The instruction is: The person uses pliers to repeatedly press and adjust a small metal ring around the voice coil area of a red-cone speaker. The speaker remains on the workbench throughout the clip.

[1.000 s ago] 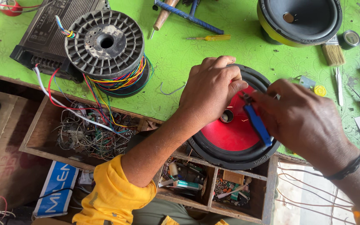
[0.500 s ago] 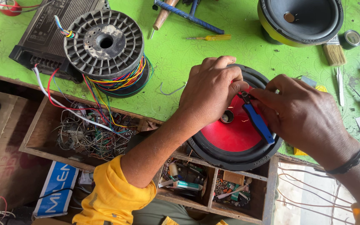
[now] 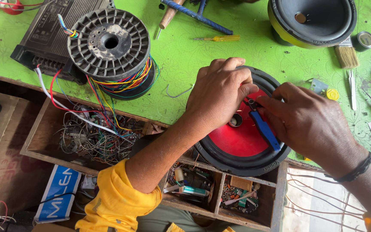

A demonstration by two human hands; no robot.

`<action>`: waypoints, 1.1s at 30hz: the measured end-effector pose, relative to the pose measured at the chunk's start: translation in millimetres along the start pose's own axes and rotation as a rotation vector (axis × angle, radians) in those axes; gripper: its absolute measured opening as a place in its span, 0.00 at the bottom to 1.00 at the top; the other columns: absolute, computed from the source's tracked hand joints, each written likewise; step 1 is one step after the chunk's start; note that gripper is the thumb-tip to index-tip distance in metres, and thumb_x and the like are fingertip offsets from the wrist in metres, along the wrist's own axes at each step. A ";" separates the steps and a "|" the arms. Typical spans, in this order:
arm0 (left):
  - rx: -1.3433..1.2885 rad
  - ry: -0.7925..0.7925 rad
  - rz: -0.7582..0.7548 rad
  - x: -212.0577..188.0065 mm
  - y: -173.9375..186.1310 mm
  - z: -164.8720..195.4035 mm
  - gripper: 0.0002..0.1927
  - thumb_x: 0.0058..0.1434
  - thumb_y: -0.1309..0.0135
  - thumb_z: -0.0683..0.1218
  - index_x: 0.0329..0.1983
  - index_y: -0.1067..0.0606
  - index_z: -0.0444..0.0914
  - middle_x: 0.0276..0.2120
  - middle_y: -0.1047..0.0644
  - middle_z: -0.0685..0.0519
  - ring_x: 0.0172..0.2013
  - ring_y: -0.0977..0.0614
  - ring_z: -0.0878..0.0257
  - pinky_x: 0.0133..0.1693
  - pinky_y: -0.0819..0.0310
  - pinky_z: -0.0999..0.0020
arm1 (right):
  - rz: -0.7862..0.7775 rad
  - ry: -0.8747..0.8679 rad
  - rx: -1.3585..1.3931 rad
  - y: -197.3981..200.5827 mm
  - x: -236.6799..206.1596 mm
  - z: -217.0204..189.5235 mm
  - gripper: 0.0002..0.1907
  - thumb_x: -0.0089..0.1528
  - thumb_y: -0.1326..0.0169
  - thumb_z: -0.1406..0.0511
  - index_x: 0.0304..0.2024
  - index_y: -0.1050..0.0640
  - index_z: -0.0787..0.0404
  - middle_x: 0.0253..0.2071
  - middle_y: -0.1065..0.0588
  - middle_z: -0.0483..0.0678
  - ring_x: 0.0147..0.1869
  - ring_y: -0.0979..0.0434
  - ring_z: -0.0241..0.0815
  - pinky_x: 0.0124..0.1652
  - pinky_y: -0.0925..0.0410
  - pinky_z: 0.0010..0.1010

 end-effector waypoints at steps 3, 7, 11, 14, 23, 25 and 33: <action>-0.006 -0.010 0.002 0.2 0.7 0.9 0.11 0.63 0.41 0.54 0.36 0.21 0.42 0.54 0.21 0.49 0.56 0.23 0.52 0.54 0.32 0.50 | -0.019 -0.010 -0.021 0.8 2.2 -1.3 0.12 0.60 0.39 0.63 0.46 0.16 0.52 0.37 0.24 0.46 0.33 0.21 0.46 0.29 0.29 0.39; -0.007 -0.017 -0.001 -0.7 1.6 0.7 0.12 0.63 0.41 0.54 0.36 0.21 0.42 0.54 0.22 0.49 0.56 0.23 0.51 0.53 0.32 0.50 | 0.010 -0.014 -0.023 12.2 2.6 0.0 0.15 0.59 0.39 0.63 0.48 0.16 0.52 0.36 0.25 0.47 0.33 0.22 0.46 0.28 0.29 0.39; 0.001 -0.011 -0.015 -0.1 -0.3 0.0 0.12 0.63 0.41 0.54 0.36 0.21 0.42 0.54 0.22 0.49 0.57 0.23 0.51 0.53 0.32 0.50 | -0.008 -0.023 -0.050 4.6 1.0 -2.5 0.16 0.60 0.39 0.62 0.51 0.17 0.54 0.34 0.26 0.47 0.32 0.22 0.44 0.27 0.28 0.37; -0.015 -0.004 0.006 -0.4 0.7 0.2 0.12 0.63 0.41 0.54 0.35 0.21 0.42 0.54 0.21 0.50 0.57 0.23 0.52 0.55 0.32 0.51 | -0.009 -0.024 -0.003 -4.0 -4.5 -8.1 0.11 0.60 0.40 0.63 0.46 0.17 0.53 0.36 0.25 0.46 0.36 0.21 0.44 0.30 0.27 0.37; 0.007 -0.016 -0.017 -0.7 0.8 1.1 0.12 0.63 0.42 0.53 0.31 0.22 0.42 0.54 0.21 0.50 0.57 0.23 0.52 0.54 0.32 0.51 | -0.025 -0.016 -0.072 7.2 3.7 -2.5 0.15 0.59 0.39 0.62 0.49 0.16 0.52 0.35 0.24 0.46 0.34 0.21 0.44 0.26 0.28 0.36; -0.007 -0.018 -0.002 0.4 3.1 2.0 0.11 0.64 0.43 0.53 0.34 0.22 0.42 0.54 0.22 0.50 0.56 0.23 0.52 0.53 0.32 0.50 | 0.057 0.039 -0.099 20.9 5.6 -5.5 0.15 0.60 0.39 0.62 0.50 0.16 0.51 0.37 0.24 0.45 0.36 0.22 0.44 0.30 0.28 0.37; -0.090 0.058 -0.047 1.2 -1.2 -7.8 0.09 0.71 0.52 0.47 0.44 0.25 0.37 0.45 0.19 0.49 0.50 0.20 0.49 0.52 0.31 0.50 | 0.294 -0.045 0.071 38.4 -40.7 30.3 0.12 0.64 0.37 0.67 0.51 0.16 0.56 0.42 0.24 0.48 0.39 0.23 0.43 0.37 0.29 0.33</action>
Point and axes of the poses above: each hand's wrist, its own x-axis towards the middle knuckle, its own y-axis out of the back of the hand, z = x × y, the point moved 9 cm from there along x, towards the middle knuckle
